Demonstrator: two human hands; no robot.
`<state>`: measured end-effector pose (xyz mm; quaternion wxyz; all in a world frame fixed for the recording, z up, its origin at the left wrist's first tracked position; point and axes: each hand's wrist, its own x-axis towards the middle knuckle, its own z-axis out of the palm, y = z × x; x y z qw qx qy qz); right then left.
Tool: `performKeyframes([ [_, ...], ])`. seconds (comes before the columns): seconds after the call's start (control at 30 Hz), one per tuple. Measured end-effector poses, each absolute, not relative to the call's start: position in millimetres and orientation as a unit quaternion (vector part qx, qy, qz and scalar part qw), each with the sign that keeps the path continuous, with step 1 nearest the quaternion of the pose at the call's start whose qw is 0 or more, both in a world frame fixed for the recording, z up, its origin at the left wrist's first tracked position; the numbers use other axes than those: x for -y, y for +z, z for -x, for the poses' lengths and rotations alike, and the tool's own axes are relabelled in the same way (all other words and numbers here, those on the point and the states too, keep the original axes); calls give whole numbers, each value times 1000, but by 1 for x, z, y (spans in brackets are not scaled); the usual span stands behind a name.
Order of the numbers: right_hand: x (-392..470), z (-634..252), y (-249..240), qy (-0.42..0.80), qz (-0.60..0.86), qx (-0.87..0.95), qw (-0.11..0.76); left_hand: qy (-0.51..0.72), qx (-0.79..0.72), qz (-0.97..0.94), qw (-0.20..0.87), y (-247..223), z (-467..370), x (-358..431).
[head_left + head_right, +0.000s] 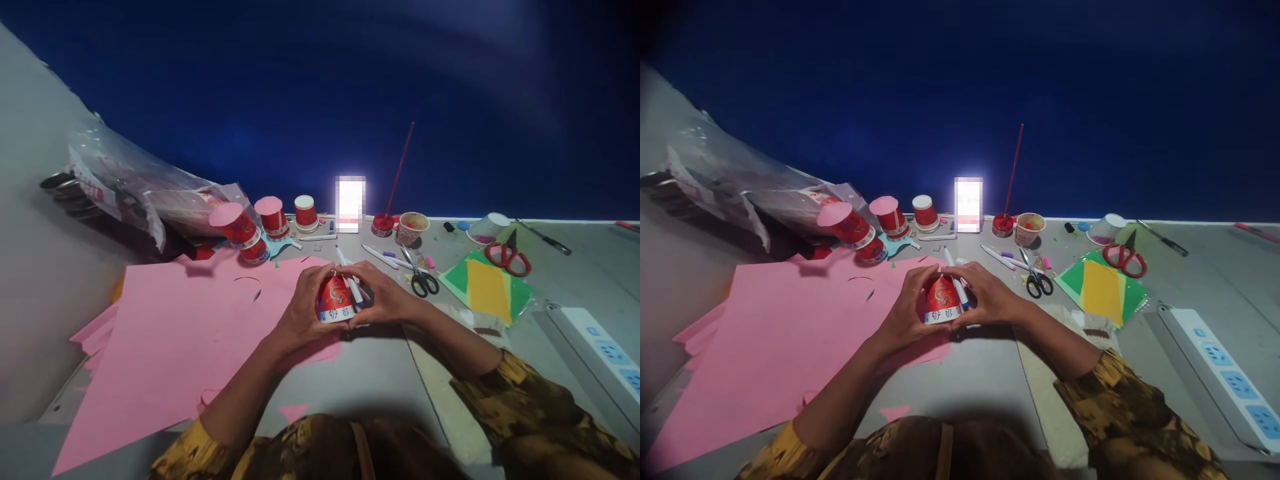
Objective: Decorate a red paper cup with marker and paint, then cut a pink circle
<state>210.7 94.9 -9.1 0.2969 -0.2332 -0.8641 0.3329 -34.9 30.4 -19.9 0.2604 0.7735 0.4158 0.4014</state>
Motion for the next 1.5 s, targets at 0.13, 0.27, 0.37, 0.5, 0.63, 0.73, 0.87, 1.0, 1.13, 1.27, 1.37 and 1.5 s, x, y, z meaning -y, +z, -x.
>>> performKeyframes([
  [0.13, -98, -211, -11, 293, 226, 868, 330, 350, -434, -784, 273, -5, 40, -28],
  [0.27, -101, -211, -12, 265, 219, 873, 346, 287, -453, -792, 290, 15, 47, -24],
  [0.37, -99, -209, -12, 265, 214, 877, 338, 274, -440, -800, 301, 24, 48, -23],
  [0.5, -95, -210, -8, 280, 218, 867, 351, 301, -438, -776, 339, 26, 48, -31],
  [0.63, -97, -216, -4, 328, 277, 790, 439, 381, -434, -721, 383, 16, 48, -48],
  [0.73, -104, -218, -9, 383, 338, 686, 517, 455, -407, -650, 453, 3, 45, -57],
  [0.87, -113, -216, -21, 469, 387, 606, 512, 497, -396, -565, 527, -13, 38, -58],
  [1.0, -111, -214, -26, 500, 357, 666, 424, 499, -394, -535, 557, -21, 38, -54],
  [1.13, -104, -210, -25, 453, 329, 750, 352, 489, -384, -525, 582, -26, 38, -52],
  [1.27, -100, -208, -27, 434, 337, 771, 322, 469, -365, -503, 627, -26, 32, -48],
  [1.37, -101, -209, -29, 435, 343, 764, 331, 475, -351, -498, 635, -24, 27, -47],
  [1.5, -102, -210, -30, 390, 338, 788, 337, 463, -339, -510, 641, -24, 31, -50],
])
